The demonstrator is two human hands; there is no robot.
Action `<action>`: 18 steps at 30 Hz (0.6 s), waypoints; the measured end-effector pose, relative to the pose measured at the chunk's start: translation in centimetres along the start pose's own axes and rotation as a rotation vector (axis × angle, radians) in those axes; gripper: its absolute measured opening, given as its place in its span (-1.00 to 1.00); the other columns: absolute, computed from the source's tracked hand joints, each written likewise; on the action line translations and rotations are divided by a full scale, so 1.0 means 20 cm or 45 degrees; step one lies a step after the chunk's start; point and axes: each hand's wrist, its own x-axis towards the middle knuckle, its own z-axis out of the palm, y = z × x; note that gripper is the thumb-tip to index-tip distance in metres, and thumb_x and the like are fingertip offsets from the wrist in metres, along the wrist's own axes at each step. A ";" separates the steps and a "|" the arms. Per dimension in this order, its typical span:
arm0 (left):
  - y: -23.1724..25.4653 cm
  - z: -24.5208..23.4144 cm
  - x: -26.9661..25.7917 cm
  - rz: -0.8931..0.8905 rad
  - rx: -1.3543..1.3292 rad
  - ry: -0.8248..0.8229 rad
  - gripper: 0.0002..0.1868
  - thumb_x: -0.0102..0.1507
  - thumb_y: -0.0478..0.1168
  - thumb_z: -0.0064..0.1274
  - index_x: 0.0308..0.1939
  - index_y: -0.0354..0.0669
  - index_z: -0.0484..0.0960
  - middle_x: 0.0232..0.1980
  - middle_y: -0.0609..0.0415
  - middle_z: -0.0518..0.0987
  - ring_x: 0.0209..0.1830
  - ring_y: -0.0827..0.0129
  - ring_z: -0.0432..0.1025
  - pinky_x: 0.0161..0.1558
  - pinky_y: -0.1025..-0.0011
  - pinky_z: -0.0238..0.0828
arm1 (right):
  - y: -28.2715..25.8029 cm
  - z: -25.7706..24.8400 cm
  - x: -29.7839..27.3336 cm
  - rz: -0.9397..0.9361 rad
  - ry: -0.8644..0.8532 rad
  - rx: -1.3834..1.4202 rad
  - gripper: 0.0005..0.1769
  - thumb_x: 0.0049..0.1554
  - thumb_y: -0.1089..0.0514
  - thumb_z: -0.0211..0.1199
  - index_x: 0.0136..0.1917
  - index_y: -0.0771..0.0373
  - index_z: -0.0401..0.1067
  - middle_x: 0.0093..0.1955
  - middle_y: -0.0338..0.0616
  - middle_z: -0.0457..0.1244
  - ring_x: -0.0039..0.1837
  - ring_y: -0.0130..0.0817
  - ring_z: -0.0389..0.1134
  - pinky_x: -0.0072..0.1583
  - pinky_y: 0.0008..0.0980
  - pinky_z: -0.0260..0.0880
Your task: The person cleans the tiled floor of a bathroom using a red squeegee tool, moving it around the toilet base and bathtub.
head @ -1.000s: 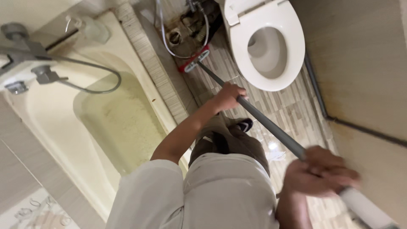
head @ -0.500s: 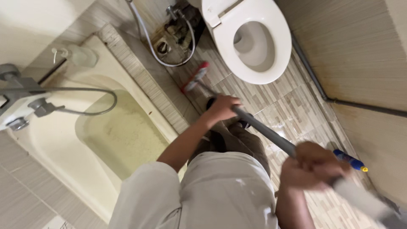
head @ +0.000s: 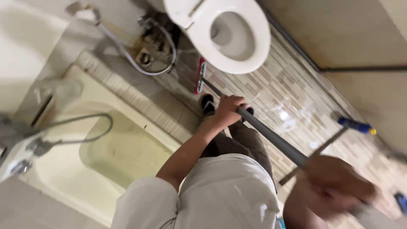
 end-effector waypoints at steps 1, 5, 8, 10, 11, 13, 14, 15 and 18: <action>0.01 0.02 0.01 0.037 -0.033 0.008 -0.85 0.25 -0.17 0.13 -0.41 -0.03 0.55 -0.44 0.13 0.56 -0.29 0.14 0.50 -0.07 0.12 0.13 | 0.01 0.06 0.01 0.076 -0.020 -0.001 -0.64 0.37 -0.10 0.03 -0.14 0.10 0.07 -0.52 -0.28 0.04 -0.53 -0.50 0.03 -0.42 -0.41 0.07; -0.04 0.01 0.04 0.085 -0.007 -0.015 -0.89 0.21 -0.17 0.13 -0.39 -0.05 0.57 -0.42 0.10 0.59 -0.30 0.10 0.50 -0.08 0.07 0.14 | -0.15 0.16 0.05 0.348 -0.104 -0.239 -0.56 0.40 -0.18 0.09 -0.14 0.14 0.10 -0.46 -0.25 0.08 -0.49 -0.42 0.12 -0.39 -0.41 0.20; -0.10 0.01 0.05 0.020 0.103 -0.060 -0.82 0.25 -0.13 0.14 -0.40 -0.07 0.55 -0.40 0.05 0.57 -0.27 0.08 0.50 -0.12 0.08 0.24 | -0.05 0.08 0.04 0.353 0.023 -0.047 -0.55 0.39 -0.13 0.12 -0.18 0.18 0.13 -0.47 -0.25 0.06 -0.46 -0.42 0.07 -0.38 -0.35 0.11; -0.12 0.04 0.07 0.035 0.200 -0.081 -0.80 0.27 -0.13 0.14 -0.40 -0.08 0.56 -0.41 0.03 0.57 -0.29 0.06 0.49 -0.18 0.08 0.29 | 0.06 -0.04 0.00 0.338 0.160 0.207 -0.57 0.36 -0.04 0.17 -0.25 0.15 0.14 -0.51 -0.25 0.03 -0.47 -0.42 0.01 -0.38 -0.32 0.00; -0.12 0.06 0.07 0.068 0.266 -0.092 -0.81 0.26 -0.15 0.15 -0.42 -0.08 0.57 -0.43 0.02 0.58 -0.33 0.04 0.49 -0.22 0.06 0.29 | 0.07 -0.12 -0.03 0.342 0.215 0.225 -0.56 0.37 -0.05 0.16 -0.25 0.16 0.13 -0.50 -0.24 0.02 -0.46 -0.43 -0.02 -0.36 -0.32 -0.03; -0.07 0.16 0.06 0.111 0.236 -0.121 -0.84 0.24 -0.18 0.14 -0.43 -0.09 0.57 -0.47 0.02 0.57 -0.39 0.05 0.49 -0.28 0.07 0.32 | 0.08 -0.30 -0.12 0.354 0.321 0.268 -0.53 0.40 -0.06 0.14 -0.25 0.18 0.11 -0.49 -0.23 0.01 -0.44 -0.45 -0.08 -0.33 -0.31 -0.08; -0.02 0.22 0.05 0.121 0.139 -0.142 -0.86 0.23 -0.20 0.13 -0.42 -0.09 0.57 -0.48 0.02 0.57 -0.42 0.08 0.50 -0.30 0.10 0.34 | 0.07 -0.42 -0.15 0.304 0.353 0.312 -0.53 0.43 -0.07 0.08 -0.24 0.15 0.11 -0.50 -0.25 -0.01 -0.45 -0.47 -0.09 -0.35 -0.35 -0.10; 0.02 0.25 0.04 0.129 0.052 -0.166 -0.88 0.22 -0.21 0.11 -0.42 -0.09 0.56 -0.49 0.03 0.56 -0.45 0.10 0.51 -0.32 0.12 0.36 | 0.05 -0.52 -0.18 0.252 0.391 0.363 -0.53 0.46 -0.09 0.03 -0.24 0.13 0.10 -0.51 -0.27 -0.03 -0.47 -0.49 -0.10 -0.36 -0.38 -0.12; 0.23 0.50 0.05 0.214 -0.009 -0.272 -0.86 0.19 -0.18 0.18 -0.44 -0.07 0.59 -0.52 0.02 0.56 -0.53 0.10 0.51 -0.38 0.18 0.42 | -0.05 -0.84 -0.27 0.135 0.554 0.158 -0.59 0.42 -0.13 -0.06 -0.17 0.12 0.05 -0.50 -0.31 -0.07 -0.54 -0.53 -0.10 -0.45 -0.46 -0.10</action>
